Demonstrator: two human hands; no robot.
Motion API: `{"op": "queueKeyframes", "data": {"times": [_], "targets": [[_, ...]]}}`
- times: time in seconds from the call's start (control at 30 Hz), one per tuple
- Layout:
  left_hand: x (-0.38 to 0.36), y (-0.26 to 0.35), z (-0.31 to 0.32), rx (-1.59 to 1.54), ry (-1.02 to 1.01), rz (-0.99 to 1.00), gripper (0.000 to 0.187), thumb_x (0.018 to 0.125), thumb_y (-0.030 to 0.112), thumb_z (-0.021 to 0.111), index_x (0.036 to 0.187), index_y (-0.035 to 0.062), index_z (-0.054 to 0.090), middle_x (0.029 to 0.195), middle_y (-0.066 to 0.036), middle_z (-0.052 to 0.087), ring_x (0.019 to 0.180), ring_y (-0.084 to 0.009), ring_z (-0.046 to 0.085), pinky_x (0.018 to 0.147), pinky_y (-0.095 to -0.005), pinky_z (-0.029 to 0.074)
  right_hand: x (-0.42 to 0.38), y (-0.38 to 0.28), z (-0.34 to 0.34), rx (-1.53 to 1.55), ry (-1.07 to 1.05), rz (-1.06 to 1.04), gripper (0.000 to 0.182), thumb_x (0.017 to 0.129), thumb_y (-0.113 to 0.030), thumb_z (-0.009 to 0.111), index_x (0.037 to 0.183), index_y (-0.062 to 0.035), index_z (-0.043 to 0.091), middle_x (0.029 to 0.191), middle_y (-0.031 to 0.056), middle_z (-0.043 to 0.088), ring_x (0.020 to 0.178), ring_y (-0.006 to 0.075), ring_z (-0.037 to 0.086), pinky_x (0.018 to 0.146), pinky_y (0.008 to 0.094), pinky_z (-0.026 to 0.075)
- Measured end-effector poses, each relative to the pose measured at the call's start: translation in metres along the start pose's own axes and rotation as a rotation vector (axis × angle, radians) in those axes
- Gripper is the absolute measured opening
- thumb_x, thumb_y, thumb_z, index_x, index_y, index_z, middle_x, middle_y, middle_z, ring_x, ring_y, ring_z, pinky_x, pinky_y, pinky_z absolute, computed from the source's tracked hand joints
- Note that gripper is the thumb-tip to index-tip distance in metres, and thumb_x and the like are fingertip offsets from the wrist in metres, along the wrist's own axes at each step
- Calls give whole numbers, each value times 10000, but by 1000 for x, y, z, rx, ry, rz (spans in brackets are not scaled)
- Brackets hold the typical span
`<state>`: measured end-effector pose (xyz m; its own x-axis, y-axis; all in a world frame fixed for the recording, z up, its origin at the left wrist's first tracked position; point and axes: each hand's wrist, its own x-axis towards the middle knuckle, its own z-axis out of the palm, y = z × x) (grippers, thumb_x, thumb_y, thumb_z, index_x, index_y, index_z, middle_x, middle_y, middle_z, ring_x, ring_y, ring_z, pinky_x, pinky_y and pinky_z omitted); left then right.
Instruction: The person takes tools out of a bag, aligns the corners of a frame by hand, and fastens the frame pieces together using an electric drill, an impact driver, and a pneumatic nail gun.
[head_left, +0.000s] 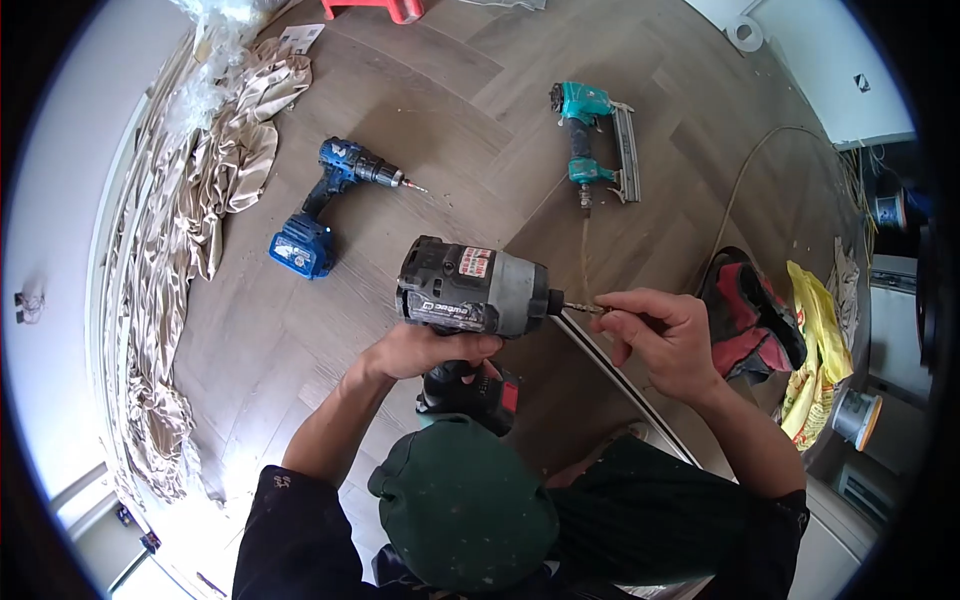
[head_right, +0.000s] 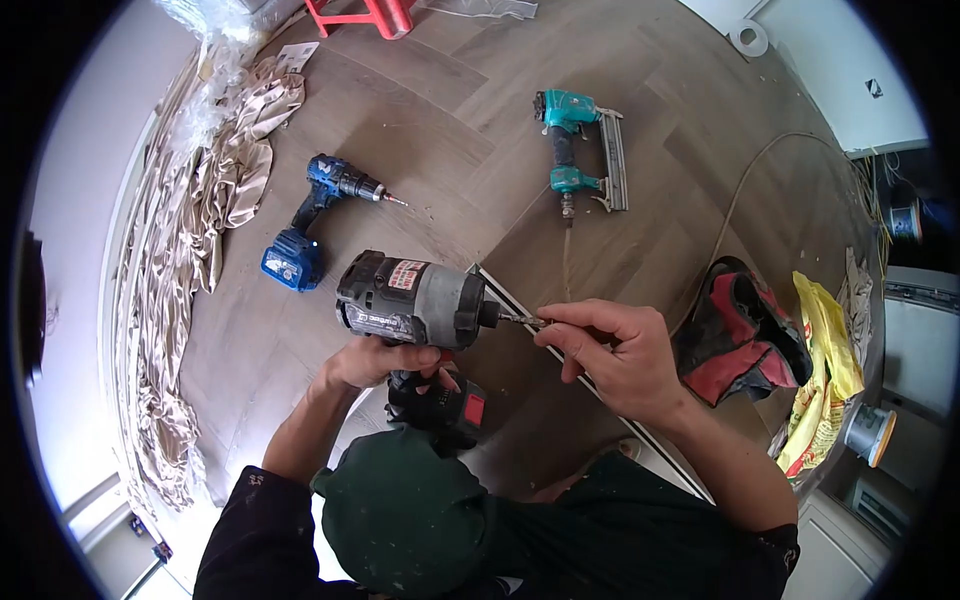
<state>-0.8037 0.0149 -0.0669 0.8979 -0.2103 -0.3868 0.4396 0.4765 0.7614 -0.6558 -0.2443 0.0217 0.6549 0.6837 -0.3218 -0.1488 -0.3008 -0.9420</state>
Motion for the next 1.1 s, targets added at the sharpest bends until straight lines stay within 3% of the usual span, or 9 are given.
{"op": "queueKeyframes", "data": {"times": [0.13,0.23,0.4,0.5,0.67,0.8,0.87,1.0,1.1], "targets": [[-5,6,-3,16,60,-5,192,896,136,771,1029,27,685,804,-40,680,732,-157,685,659,-321,581,11,-1,6,-104,-36,-86,189,913,55,652,1092,56,712,865,110,737,612,103,661,551,222,519],[-7,6,-13,31,31,24,166,901,103,753,1025,16,686,783,-44,669,714,-158,677,657,-343,598,24,-3,10,-322,-91,-304,193,908,61,659,1091,51,716,872,111,740,605,95,652,549,219,517],[-8,33,-31,-152,5,-13,172,898,101,736,1021,-9,687,787,-65,663,675,-155,656,610,-359,604,63,-4,28,-278,-69,-285,210,899,60,670,1104,48,713,881,117,742,601,92,646,547,219,512],[-3,51,-53,-146,59,-32,421,891,207,697,1142,-116,604,944,-139,661,620,-170,621,594,-411,639,95,-1,37,28,-76,-45,266,887,79,672,1149,43,697,917,116,744,659,90,659,592,205,517],[6,73,-100,-200,88,-131,296,906,214,688,1063,-36,671,905,-110,675,607,-127,584,490,-320,566,133,17,54,148,-139,46,433,854,3,743,1272,25,633,1054,130,732,812,111,684,741,246,549],[20,74,-150,-176,106,-261,345,912,261,682,1081,-39,662,971,-114,682,606,-115,566,471,-301,554,124,68,38,-350,-94,-54,645,801,-114,823,1373,13,552,1180,138,697,951,178,682,899,337,541],[32,68,-177,-83,102,-388,377,901,299,699,1085,-28,665,979,-99,689,597,-106,553,451,-283,535,115,102,35,-593,-180,37,735,769,-202,852,1393,4,521,1223,155,673,1009,279,685,965,399,511],[57,51,-211,34,82,-552,405,884,361,719,1079,8,682,984,-60,696,612,-93,547,454,-259,504,96,150,53,-759,-222,94,581,838,-167,776,1346,4,549,1181,189,677,1027,373,678,942,411,516],[76,38,-219,99,46,-640,408,871,393,730,1068,37,698,982,-29,698,638,-85,546,470,-248,485,91,168,64,-741,-85,168,449,888,-122,697,1308,-13,578,1161,221,671,1055,415,655,927,424,519]]}}
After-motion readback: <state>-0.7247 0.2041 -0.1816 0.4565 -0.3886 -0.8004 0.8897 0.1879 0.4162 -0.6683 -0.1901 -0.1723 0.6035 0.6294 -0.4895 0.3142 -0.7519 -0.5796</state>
